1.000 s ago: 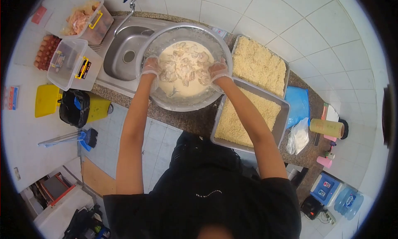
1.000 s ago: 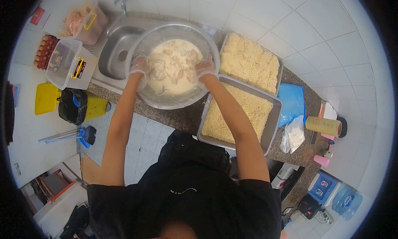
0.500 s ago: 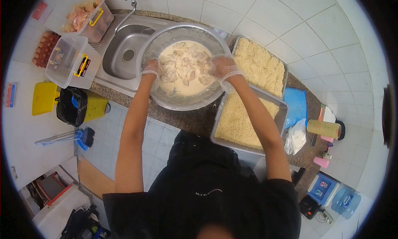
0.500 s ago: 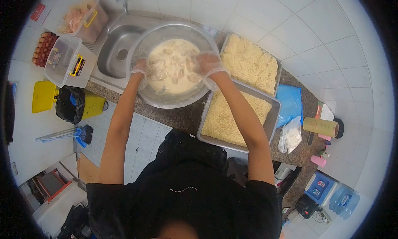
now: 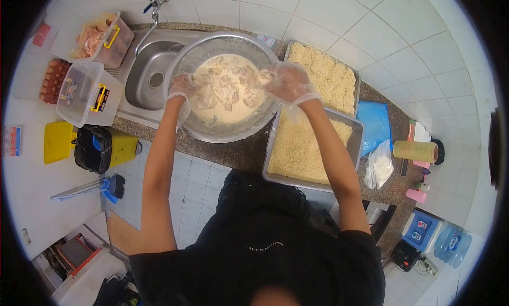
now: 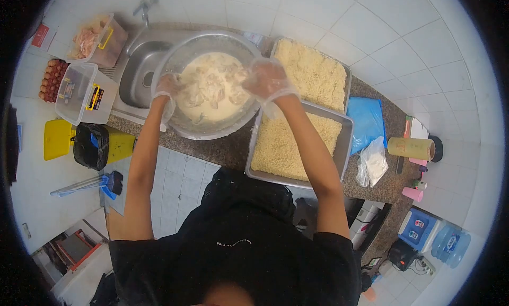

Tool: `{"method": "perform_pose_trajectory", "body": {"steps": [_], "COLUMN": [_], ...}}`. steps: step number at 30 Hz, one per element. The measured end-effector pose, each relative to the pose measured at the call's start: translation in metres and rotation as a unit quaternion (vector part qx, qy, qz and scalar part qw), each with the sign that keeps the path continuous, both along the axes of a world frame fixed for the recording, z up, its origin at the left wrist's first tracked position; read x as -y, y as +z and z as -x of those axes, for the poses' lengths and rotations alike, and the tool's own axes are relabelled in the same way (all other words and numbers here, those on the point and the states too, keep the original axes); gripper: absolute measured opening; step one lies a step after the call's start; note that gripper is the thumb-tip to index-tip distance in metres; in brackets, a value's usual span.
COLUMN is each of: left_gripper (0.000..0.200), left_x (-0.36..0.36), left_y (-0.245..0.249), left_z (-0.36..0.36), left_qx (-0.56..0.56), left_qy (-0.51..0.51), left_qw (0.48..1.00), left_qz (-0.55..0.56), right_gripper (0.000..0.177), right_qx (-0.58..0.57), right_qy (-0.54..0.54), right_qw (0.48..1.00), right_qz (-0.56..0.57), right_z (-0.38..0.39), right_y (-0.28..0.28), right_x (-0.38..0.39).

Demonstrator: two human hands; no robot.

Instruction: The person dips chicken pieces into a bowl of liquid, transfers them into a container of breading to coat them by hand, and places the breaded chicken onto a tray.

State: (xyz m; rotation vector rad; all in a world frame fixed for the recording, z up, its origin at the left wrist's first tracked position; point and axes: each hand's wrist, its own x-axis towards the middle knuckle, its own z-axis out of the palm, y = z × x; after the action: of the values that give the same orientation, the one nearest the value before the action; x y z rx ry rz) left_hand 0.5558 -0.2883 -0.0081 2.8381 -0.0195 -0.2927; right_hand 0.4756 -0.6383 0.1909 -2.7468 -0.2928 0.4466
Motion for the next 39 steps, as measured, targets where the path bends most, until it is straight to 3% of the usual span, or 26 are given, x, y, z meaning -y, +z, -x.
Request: {"method": "perform_pose_trajectory", "body": {"steps": [3,5,7,10,12,14,15,16,17,18,20,22,24,26,27,29,31,32,33,34,35,36,37,38,39], "left_gripper": [0.040,0.037,0.035,0.040,0.032,0.034,0.033,0.033,0.033,0.034,0.065,0.066,0.066,0.066,0.071,0.080,0.083,0.083,0.084,0.086,0.086,0.071,0.058,0.058,0.060], "left_x": [0.023,0.068,0.098,0.134,0.167,0.223,0.250,0.271,0.286,0.301,0.339,0.358,0.361,0.350,0.348,0.324,0.307,0.310,0.316,0.324,0.328,0.332,0.338,0.342,0.343], "left_y": [0.069,0.167,0.210,0.213,0.215,0.219,0.210,0.188,0.140,0.095,0.071,0.004,-0.016,-0.003,0.062,-0.002,-0.068,-0.057,-0.033,-0.020,-0.030,-0.045,-0.041,-0.039,-0.037], "left_z": [0.015,0.047,0.068,0.097,0.126,0.141,0.146,0.146,0.149,0.149,0.140,0.122,0.118,0.142,0.167,0.211,0.238,0.245,0.250,0.254,0.263,0.274,0.276,0.271,0.265], "left_qx": [0.064,0.048,0.030,0.005,0.123,-0.107,-0.183,-0.256,-0.187,-0.116,-0.274,-0.222,-0.170,-0.163,-0.160,-0.174,-0.323,-0.327,-0.418,-0.487,-0.486,-0.462,-0.407,-0.403,-0.377], "left_qy": [-0.040,-0.054,-0.079,-0.154,-0.289,-0.278,-0.289,-0.298,-0.324,-0.348,-0.312,-0.367,-0.413,-0.263,-0.255,-0.207,-0.283,-0.279,-0.132,0.020,0.024,0.177,0.319,0.322,0.285], "left_qw": [0.997,0.997,0.996,0.986,0.936,0.942,0.933,0.917,0.923,0.923,0.907,0.902,0.893,0.946,0.953,0.961,0.894,0.894,0.899,0.868,0.869,0.820,0.719,0.720,0.768], "left_qz": [-0.026,-0.031,-0.028,0.067,0.160,0.155,0.111,0.066,0.091,0.116,0.070,0.059,0.051,0.095,0.024,-0.061,-0.124,-0.123,-0.017,0.090,0.092,0.287,0.464,0.465,0.432], "right_gripper": [0.048,0.030,0.032,0.034,0.035,0.037,0.037,0.038,0.038,0.038,0.046,0.048,0.051,0.057,0.057,0.069,0.085,0.085,0.090,0.096,0.096,0.095,0.095,0.095,0.089], "right_qx": [0.046,0.292,0.252,0.160,0.113,0.019,0.020,-0.054,-0.128,-0.129,-0.170,-0.131,-0.095,0.013,0.009,-0.027,-0.176,-0.180,-0.237,-0.287,-0.287,-0.253,-0.214,-0.216,-0.231], "right_qy": [-0.008,0.048,0.042,0.030,0.024,0.055,0.050,0.045,0.039,0.034,-0.026,-0.071,-0.109,-0.220,-0.221,-0.331,-0.415,-0.412,-0.437,-0.456,-0.452,-0.565,-0.664,-0.660,-0.616], "right_qw": [0.999,0.948,0.962,0.985,0.992,0.998,0.998,0.997,0.990,0.990,0.985,0.988,0.986,0.975,0.975,0.943,0.892,0.893,0.861,0.818,0.820,0.735,0.630,0.633,0.658], "right_qz": [-0.012,-0.119,-0.096,-0.059,-0.048,0.026,0.024,0.038,0.050,0.048,0.021,0.050,0.079,0.032,0.030,0.003,-0.012,-0.011,-0.108,-0.203,-0.202,-0.276,-0.341,-0.343,-0.366], "right_z": [0.028,0.048,0.067,0.106,0.125,0.141,0.145,0.144,0.144,0.141,0.131,0.130,0.131,0.154,0.172,0.214,0.239,0.247,0.255,0.257,0.257,0.256,0.250,0.241,0.235], "right_y": [0.010,0.007,0.019,0.027,0.025,0.011,0.001,-0.012,-0.028,-0.050,-0.101,-0.145,-0.156,-0.160,-0.176,-0.218,-0.187,-0.179,-0.173,-0.170,-0.177,-0.190,-0.187,-0.182,-0.177], "right_x": [0.037,0.070,0.097,0.135,0.155,0.174,0.181,0.187,0.194,0.200,0.210,0.221,0.233,0.243,0.246,0.250,0.224,0.220,0.218,0.216,0.207,0.191,0.181,0.184,0.187]}}
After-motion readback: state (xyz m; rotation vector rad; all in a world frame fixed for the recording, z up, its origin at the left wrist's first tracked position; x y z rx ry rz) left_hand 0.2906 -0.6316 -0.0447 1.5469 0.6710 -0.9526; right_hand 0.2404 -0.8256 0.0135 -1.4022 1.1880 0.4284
